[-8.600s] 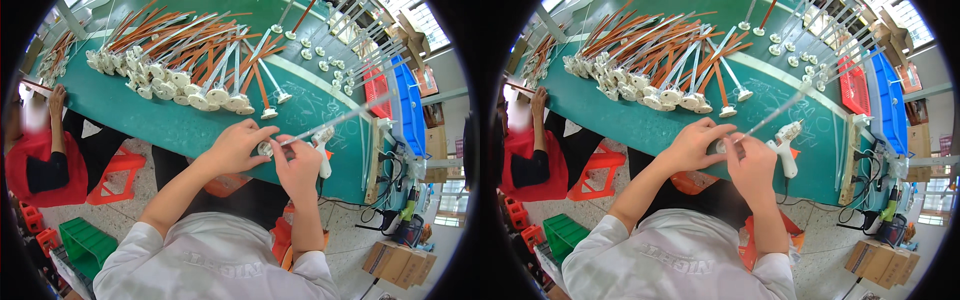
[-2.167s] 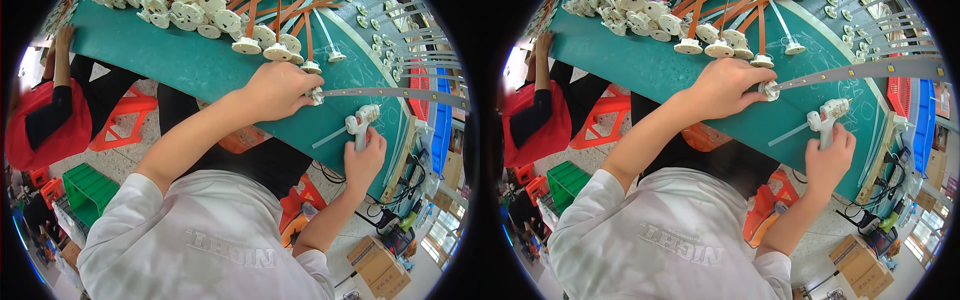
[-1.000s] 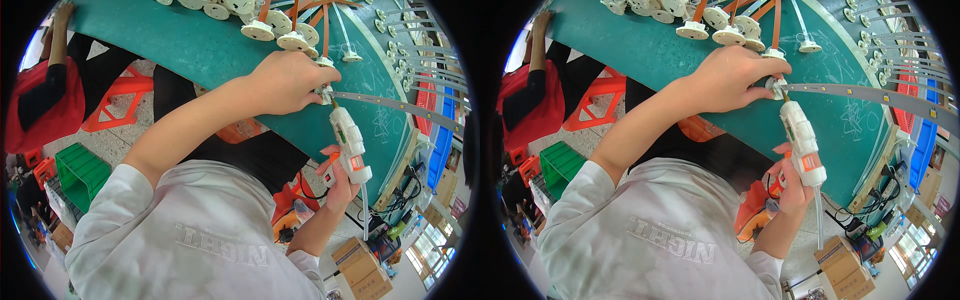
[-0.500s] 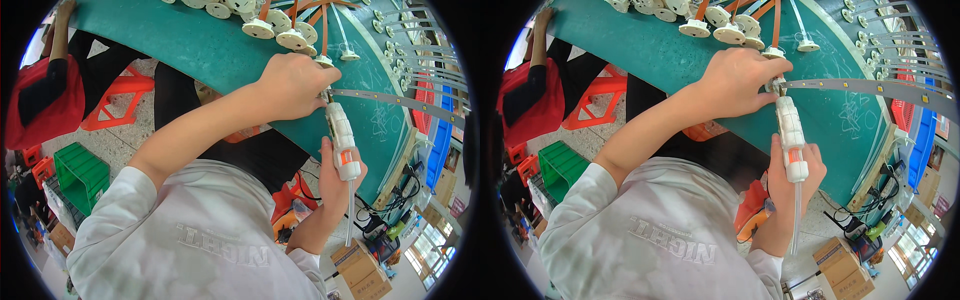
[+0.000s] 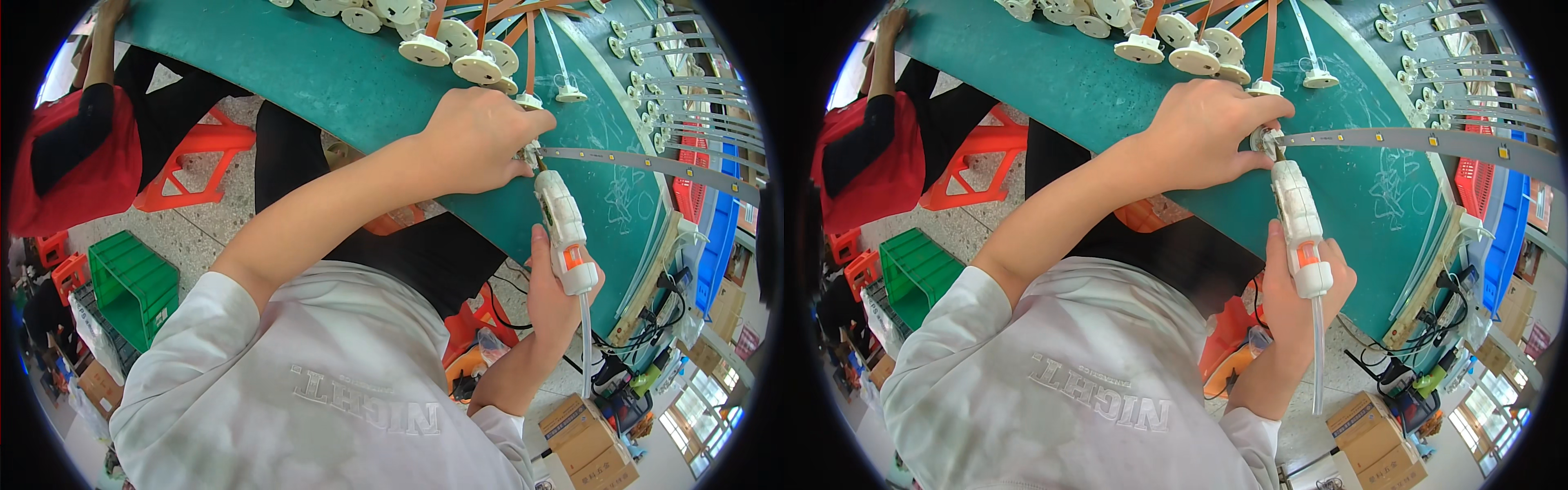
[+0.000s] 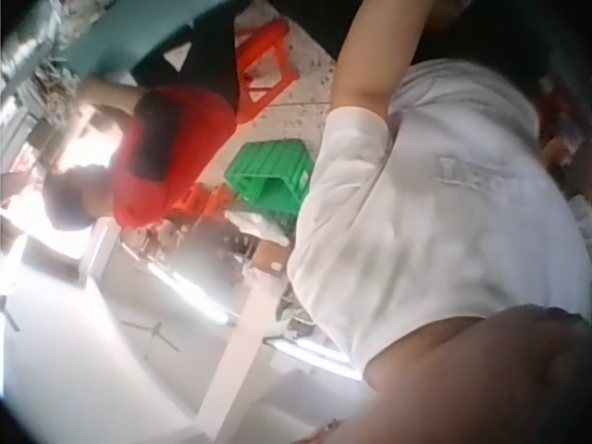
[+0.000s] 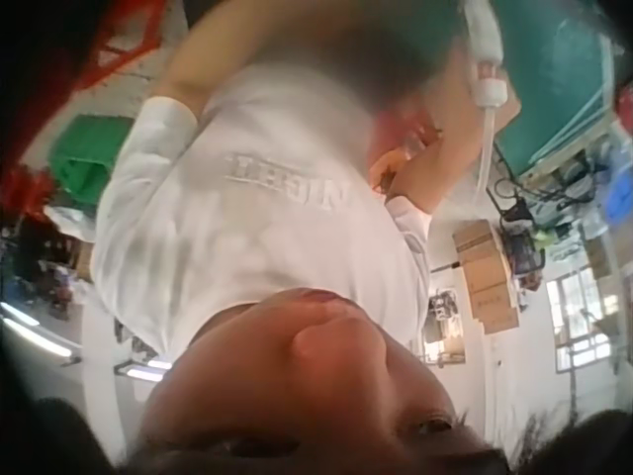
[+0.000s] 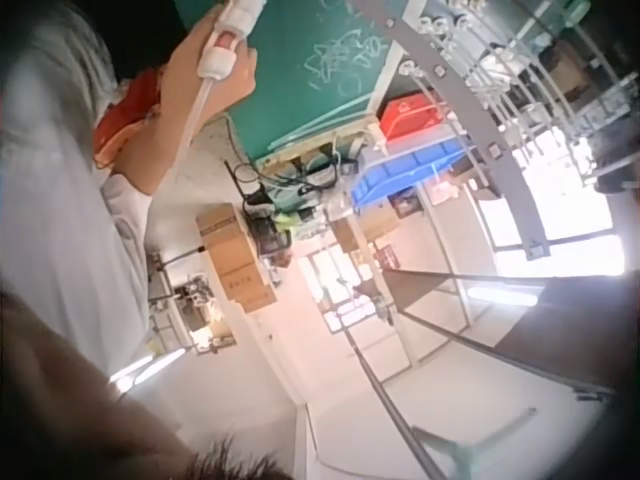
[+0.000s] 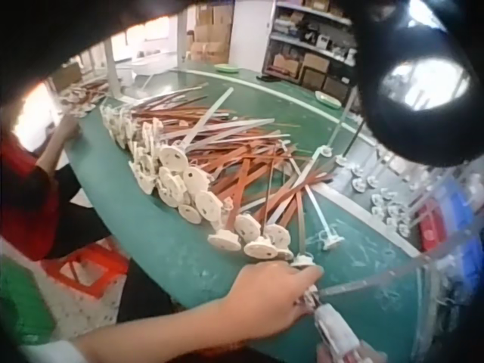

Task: Glue LED light strips onto circular plastic bases using a hot glue gun.

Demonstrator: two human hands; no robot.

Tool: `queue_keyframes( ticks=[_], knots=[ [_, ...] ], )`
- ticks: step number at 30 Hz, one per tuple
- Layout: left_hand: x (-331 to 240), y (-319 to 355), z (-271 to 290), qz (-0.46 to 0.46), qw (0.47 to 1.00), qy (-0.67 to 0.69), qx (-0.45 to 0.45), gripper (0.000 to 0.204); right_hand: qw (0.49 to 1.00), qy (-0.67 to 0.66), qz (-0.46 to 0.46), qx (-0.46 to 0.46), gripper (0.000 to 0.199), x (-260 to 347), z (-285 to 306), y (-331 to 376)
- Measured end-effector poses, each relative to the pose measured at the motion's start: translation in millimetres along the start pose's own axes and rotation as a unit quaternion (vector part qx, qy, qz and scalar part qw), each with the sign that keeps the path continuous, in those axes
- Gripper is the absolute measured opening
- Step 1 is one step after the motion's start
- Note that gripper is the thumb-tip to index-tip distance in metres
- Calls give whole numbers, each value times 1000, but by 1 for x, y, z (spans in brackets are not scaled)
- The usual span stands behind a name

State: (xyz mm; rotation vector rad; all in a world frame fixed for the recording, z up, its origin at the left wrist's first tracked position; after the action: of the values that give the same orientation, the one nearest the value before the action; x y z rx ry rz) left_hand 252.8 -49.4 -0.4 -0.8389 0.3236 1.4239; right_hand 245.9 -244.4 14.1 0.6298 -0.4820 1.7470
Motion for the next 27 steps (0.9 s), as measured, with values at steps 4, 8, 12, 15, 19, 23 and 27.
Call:
queue_keyframes(
  ticks=[4, 8, 12, 15, 19, 23, 27],
  knots=[
    [0, 0, 0, -4, 1000, 1, 4, 43, 1000, -22, 0, -6, 32, -4, 2, 1],
    [1, 0, -2, -8, 1000, 5, 7, 46, 1000, -16, 8, -2, 32, -2, 1, 2],
    [1, 0, -4, -13, 1000, -4, 6, 46, 1000, 2, 12, -7, 30, 1, 0, 2],
    [-1, 0, -1, -21, 1000, -2, -2, 46, 1000, 0, 6, 9, 28, 3, -3, 0],
    [4, -1, -7, 7, 999, -18, 30, 52, 1000, 6, 15, 4, 28, 8, -2, -1],
    [4, -1, -6, 8, 999, -16, 30, 53, 1000, 9, 19, 4, 27, 9, -1, -1],
    [4, -1, -7, 12, 999, -12, 33, 52, 1000, 12, 22, 10, 27, 10, -3, -1]
  ],
)
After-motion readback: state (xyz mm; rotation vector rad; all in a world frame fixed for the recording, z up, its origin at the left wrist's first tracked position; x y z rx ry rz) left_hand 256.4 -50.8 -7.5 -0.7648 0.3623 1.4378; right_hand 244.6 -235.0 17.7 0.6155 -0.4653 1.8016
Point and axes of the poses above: each hand's wrist, its own y-axis away from the middle knuckle, its own z-axis out of the back of the hand, x = y × z, the point moved 10 cm from there along -y, towards the middle knuckle, and after that the axes turned 2 degrees about x, right-handed, at the moved point
